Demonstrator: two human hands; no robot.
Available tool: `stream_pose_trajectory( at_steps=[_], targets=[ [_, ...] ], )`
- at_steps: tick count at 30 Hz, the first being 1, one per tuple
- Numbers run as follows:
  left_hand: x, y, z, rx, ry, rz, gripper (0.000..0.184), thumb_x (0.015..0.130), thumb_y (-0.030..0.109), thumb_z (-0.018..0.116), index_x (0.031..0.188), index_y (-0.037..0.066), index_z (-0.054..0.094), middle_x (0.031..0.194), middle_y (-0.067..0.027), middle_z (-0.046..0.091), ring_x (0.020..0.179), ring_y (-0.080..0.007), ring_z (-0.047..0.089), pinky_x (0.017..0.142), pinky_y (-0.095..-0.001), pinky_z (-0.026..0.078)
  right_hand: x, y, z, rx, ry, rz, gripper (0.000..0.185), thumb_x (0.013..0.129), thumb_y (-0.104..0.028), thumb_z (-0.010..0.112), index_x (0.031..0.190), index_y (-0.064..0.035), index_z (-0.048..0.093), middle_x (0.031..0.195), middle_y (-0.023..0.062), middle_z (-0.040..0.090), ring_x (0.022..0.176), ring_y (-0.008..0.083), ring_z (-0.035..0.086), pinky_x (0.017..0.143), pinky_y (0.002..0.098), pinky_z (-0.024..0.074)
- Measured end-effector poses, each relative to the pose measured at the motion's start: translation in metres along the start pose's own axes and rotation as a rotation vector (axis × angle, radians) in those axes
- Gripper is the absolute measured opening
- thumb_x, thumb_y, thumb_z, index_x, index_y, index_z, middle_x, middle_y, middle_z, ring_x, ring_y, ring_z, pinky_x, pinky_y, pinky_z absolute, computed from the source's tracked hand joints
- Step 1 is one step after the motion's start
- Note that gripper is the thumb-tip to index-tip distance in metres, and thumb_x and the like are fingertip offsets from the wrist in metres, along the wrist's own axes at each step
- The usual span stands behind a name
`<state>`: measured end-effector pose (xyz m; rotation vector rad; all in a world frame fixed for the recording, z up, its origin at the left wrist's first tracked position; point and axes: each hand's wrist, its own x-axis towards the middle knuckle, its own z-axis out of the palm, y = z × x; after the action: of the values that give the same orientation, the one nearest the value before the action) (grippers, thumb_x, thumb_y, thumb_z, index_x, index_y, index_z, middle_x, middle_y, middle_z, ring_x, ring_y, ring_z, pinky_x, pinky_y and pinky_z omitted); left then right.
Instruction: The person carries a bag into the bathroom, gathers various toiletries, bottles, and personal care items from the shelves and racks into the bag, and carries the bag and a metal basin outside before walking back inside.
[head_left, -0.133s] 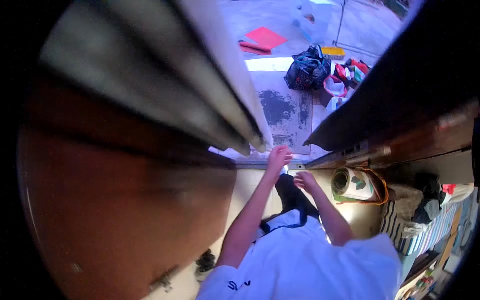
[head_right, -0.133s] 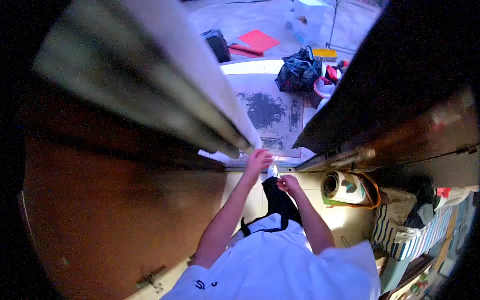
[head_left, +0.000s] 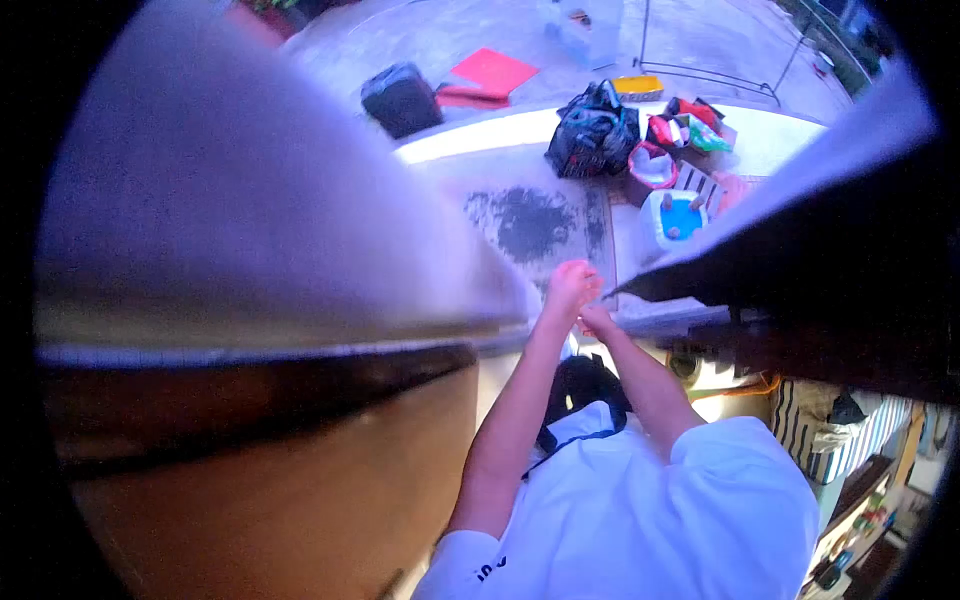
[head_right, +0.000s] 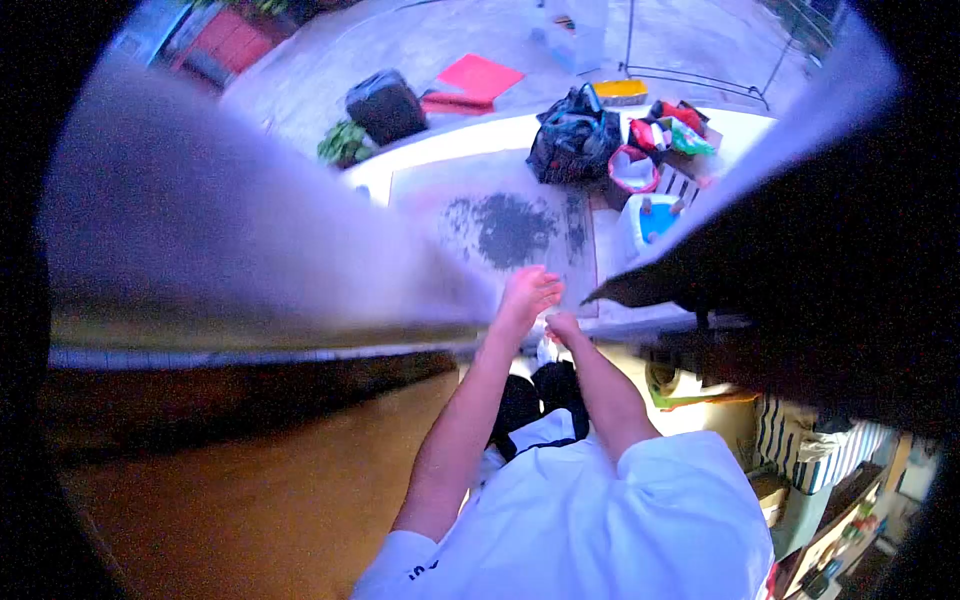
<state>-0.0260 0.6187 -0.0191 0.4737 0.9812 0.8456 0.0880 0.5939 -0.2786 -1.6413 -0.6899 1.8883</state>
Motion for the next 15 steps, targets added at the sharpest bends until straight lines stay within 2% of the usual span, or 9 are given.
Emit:
stream_pose_trajectory(
  at_steps=[1, 3, 6, 7, 8, 9, 10, 13, 15],
  targets=[
    [0.026, 0.033, 0.0, 0.026, -0.023, 0.003, 0.016, 0.089, 0.019, 0.051, 0.099, 0.006, 0.051, 0.092, -0.0139, 0.059, 0.086, -0.0254, 0.06, 0.075, -0.038, 0.05, 0.027, -0.038, 0.012, -0.184, 0.156, -0.048, 0.023, 0.085, -0.019, 0.051, 0.101, -0.003, 0.052, 0.085, 0.0099, 0.06, 0.064, 0.018, 0.06, 0.044, 0.0272, 0.0453],
    [0.097, 0.133, 0.024, -0.307, -0.042, -0.026, 0.015, 0.089, 0.019, 0.05, 0.095, 0.005, 0.05, 0.092, -0.0151, 0.059, 0.086, -0.0269, 0.059, 0.077, -0.0399, 0.05, 0.043, -0.186, 0.018, 0.026, 0.098, -0.145, 0.023, 0.085, -0.02, 0.051, 0.1, -0.0027, 0.053, 0.084, 0.0099, 0.061, 0.065, 0.018, 0.061, 0.045, 0.0284, 0.0466],
    [0.156, 0.189, -0.015, -0.362, 0.034, 0.054, 0.021, 0.089, 0.02, 0.047, 0.091, 0.0, 0.053, 0.083, -0.0134, 0.059, 0.079, -0.0258, 0.058, 0.071, -0.0383, 0.05, 0.044, -0.241, 0.002, 0.204, 0.081, -0.09, 0.022, 0.086, -0.021, 0.051, 0.095, -0.0026, 0.055, 0.081, 0.0087, 0.06, 0.067, 0.0174, 0.061, 0.052, 0.0296, 0.0502],
    [0.193, 0.205, -0.06, -0.342, -0.092, 0.048, 0.025, 0.09, 0.022, 0.045, 0.088, -0.001, 0.055, 0.081, -0.0146, 0.059, 0.078, -0.0261, 0.058, 0.07, -0.0374, 0.05, 0.049, -0.248, -0.006, 0.191, 0.098, -0.042, 0.021, 0.087, -0.022, 0.051, 0.093, -0.0029, 0.056, 0.078, 0.0077, 0.059, 0.068, 0.0169, 0.061, 0.057, 0.0296, 0.0525],
    [0.206, 0.234, -0.076, -0.375, -0.032, 0.164, 0.031, 0.09, 0.025, 0.043, 0.086, -0.002, 0.056, 0.082, -0.0163, 0.059, 0.077, -0.0267, 0.058, 0.071, -0.0371, 0.05, 0.059, -0.258, -0.018, 0.112, 0.157, -0.081, 0.02, 0.086, -0.021, 0.051, 0.094, -0.0022, 0.056, 0.079, 0.0068, 0.06, 0.069, 0.017, 0.062, 0.056, 0.0301, 0.0516],
    [0.221, 0.274, -0.083, -0.557, 0.13, 0.02, 0.036, 0.09, 0.028, 0.041, 0.086, -0.005, 0.055, 0.082, -0.0177, 0.059, 0.076, -0.0278, 0.057, 0.072, -0.0382, 0.049, 0.073, -0.263, -0.037, 0.131, 0.191, -0.089, 0.02, 0.086, -0.021, 0.051, 0.094, -0.0022, 0.056, 0.079, 0.0068, 0.06, 0.069, 0.017, 0.062, 0.056, 0.0301, 0.0516],
    [0.272, 0.293, -0.146, -0.623, -0.021, 0.065, 0.038, 0.091, 0.029, 0.039, 0.087, -0.006, 0.054, 0.082, -0.0178, 0.059, 0.077, -0.0282, 0.056, 0.073, -0.0392, 0.048, 0.087, -0.261, -0.055, -0.042, 0.268, -0.164, 0.02, 0.085, -0.02, 0.051, 0.093, -0.0017, 0.056, 0.078, 0.0069, 0.06, 0.067, 0.0169, 0.061, 0.055, 0.0296, 0.0507],
    [0.321, 0.336, -0.222, -0.684, 0.329, 0.146, 0.033, 0.084, 0.026, 0.048, 0.087, -0.006, 0.053, 0.079, -0.017, 0.058, 0.076, -0.0265, 0.057, 0.073, -0.038, 0.049, 0.1, -0.212, -0.111, -0.091, 0.51, -0.249, 0.02, 0.082, -0.019, 0.053, 0.088, 0.0, 0.057, 0.075, 0.0088, 0.062, 0.058, 0.0171, 0.059, 0.049, 0.0294, 0.0473],
    [0.334, 0.357, -0.254, -0.79, 0.394, 0.078, 0.035, 0.085, 0.029, 0.045, 0.084, -0.006, 0.052, 0.077, -0.016, 0.059, 0.074, -0.0258, 0.057, 0.071, -0.0374, 0.049, 0.085, -0.174, -0.136, -0.093, 0.776, -0.014, 0.021, 0.081, -0.02, 0.054, 0.088, 0.0001, 0.058, 0.071, 0.0096, 0.061, 0.052, 0.0181, 0.058, 0.046, 0.0296, 0.046]
  ],
)
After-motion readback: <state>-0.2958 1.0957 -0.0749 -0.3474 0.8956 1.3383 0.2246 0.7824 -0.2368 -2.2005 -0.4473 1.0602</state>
